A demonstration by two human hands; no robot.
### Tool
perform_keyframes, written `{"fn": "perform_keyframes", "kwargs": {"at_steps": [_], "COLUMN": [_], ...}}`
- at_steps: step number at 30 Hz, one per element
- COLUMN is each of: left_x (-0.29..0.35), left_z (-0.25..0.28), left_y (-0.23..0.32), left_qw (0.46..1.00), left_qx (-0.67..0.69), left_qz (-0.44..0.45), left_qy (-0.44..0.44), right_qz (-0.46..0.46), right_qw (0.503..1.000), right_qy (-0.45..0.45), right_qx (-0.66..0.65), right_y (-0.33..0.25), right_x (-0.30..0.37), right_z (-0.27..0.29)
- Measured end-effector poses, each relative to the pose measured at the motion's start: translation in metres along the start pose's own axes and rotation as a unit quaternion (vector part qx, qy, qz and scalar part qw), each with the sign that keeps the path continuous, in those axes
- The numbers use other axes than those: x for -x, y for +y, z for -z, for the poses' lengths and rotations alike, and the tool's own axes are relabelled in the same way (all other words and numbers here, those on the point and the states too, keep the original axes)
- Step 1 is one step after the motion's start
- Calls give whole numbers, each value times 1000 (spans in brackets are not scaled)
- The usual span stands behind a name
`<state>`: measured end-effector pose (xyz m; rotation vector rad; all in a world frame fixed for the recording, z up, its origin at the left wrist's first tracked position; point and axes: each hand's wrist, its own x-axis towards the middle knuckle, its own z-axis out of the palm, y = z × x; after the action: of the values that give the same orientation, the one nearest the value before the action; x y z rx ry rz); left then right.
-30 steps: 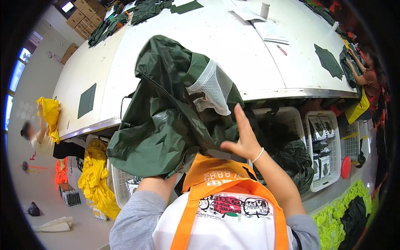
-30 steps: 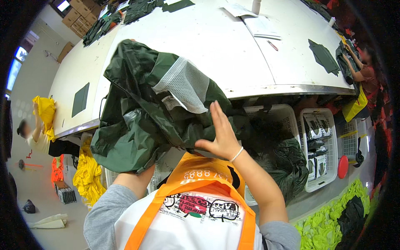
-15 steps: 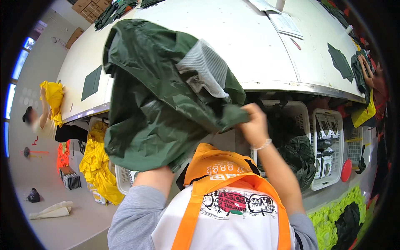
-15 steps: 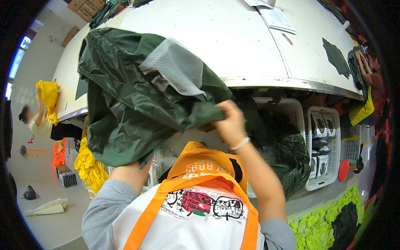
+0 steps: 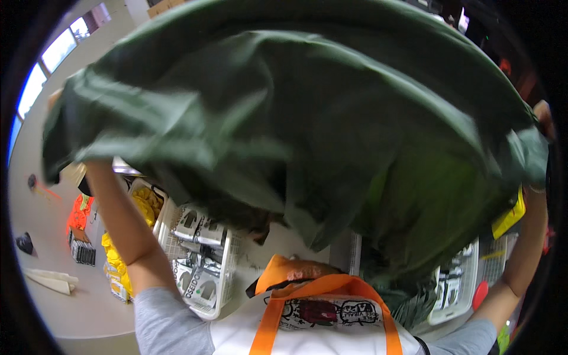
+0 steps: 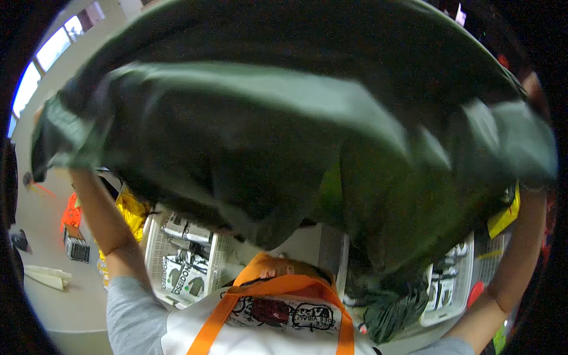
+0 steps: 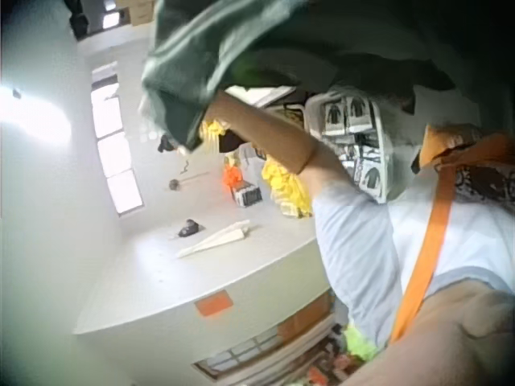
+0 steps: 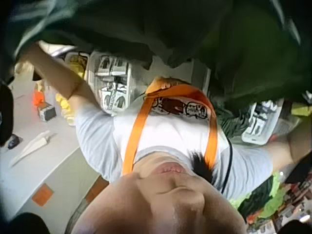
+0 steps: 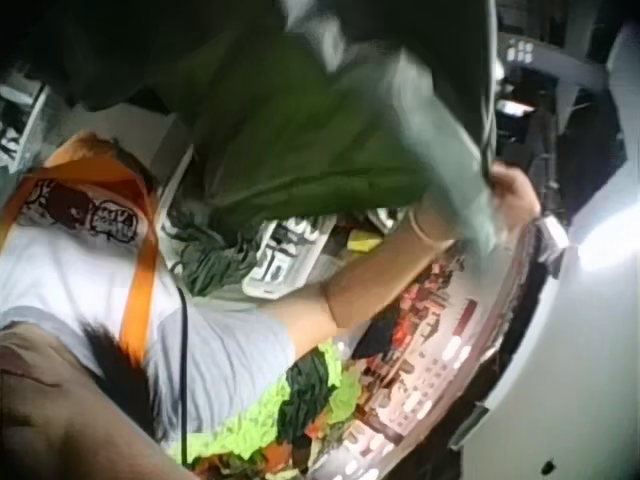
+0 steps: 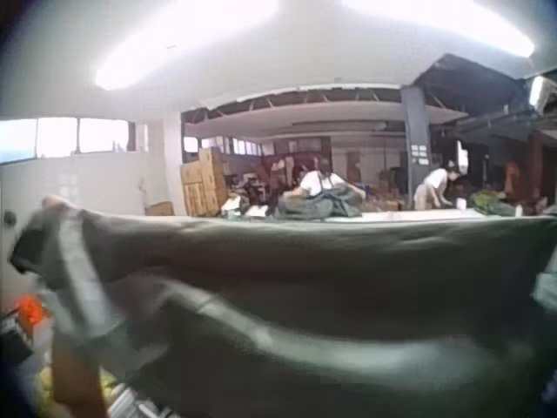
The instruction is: The person folds a green jacket on a white table, aligning edges and smoothing the fabric. They fold the jacket into a compact rectangle and place it into a white basket below the table.
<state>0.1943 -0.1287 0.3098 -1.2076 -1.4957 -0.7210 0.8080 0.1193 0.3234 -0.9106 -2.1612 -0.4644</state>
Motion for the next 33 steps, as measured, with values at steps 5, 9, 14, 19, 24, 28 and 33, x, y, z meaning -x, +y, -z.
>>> {"fn": "perform_keyframes", "kwargs": {"at_steps": [5, 9, 14, 19, 24, 28, 33], "left_x": [-19, -42, -75, -76, 41, 150, 217], "left_z": [30, 14, -74, -256, -519, -689, -687], "left_y": [-66, -79, -44, -31, 7, 51, 115], "left_qw": [966, 917, 901, 948, 924, 846, 708], "left_qx": [-185, -266, -271, -41, 248, 254, 53], "left_qz": [136, 204, 173, 52, 51, 201, 218], "left_qy": [-121, -214, -291, -310, -287, -423, -670], "right_qz": [2, -6, -18, -73, -115, -177, -259], "right_qw": [995, 987, 984, 987, 979, 928, 869], "right_qy": [6, 21, -2, -63, -165, -328, -422], "right_qx": [100, 156, 175, 125, -1, -3, -18], "right_y": [-22, -22, 6, 11, 86, 138, 106], "right_x": [-32, -55, -106, -174, -175, -156, -64], "right_z": [24, 18, -78, -216, -473, -668, -758]}}
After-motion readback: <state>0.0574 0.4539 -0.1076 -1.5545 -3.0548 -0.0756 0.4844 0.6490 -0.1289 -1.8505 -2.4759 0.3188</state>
